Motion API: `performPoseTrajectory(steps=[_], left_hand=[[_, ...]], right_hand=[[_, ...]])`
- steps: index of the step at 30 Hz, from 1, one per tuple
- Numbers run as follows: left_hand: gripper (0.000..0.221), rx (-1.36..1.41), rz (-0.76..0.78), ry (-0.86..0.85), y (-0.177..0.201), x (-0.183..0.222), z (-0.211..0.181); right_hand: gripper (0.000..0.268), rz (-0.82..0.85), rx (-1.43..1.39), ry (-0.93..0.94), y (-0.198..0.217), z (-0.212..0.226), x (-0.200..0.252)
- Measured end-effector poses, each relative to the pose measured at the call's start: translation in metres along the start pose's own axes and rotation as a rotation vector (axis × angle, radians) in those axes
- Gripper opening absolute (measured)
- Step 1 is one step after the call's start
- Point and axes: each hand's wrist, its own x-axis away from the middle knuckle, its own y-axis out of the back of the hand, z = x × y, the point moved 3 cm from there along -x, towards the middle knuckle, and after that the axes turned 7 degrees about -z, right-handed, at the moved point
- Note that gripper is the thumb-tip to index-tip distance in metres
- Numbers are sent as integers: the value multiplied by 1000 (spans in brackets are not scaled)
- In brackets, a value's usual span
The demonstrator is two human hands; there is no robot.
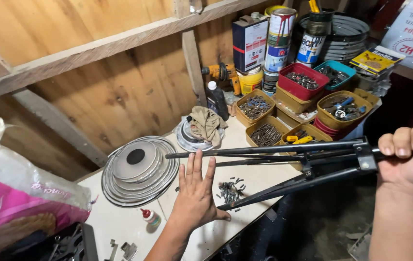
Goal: Repairing and lubricating a metal tripod stand on a workbench
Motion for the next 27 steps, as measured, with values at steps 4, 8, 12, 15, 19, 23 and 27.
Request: performPoseTrajectory(steps=[4, 8, 12, 15, 19, 23, 27], left_hand=[[180, 48, -28, -1, 11, -1, 0], [179, 18, -2, -21, 10, -2, 4], [176, 49, -29, -34, 5, -2, 9], [177, 26, -41, -37, 1, -3, 9], [174, 94, 78, 34, -2, -3, 7], [138, 198, 0, 19, 30, -29, -21], [78, 588, -101, 113, 80, -87, -46]], right_hand=[[36, 96, -13, 18, 8, 0, -3], [34, 167, 11, 41, 4, 2, 4], [28, 93, -13, 57, -24, 16, 22], [17, -22, -24, 42, -50, 30, 33], [28, -93, 26, 44, -94, 44, 49], [35, -35, 1, 44, -108, 49, 58], [41, 161, -33, 40, -142, 59, 59]])
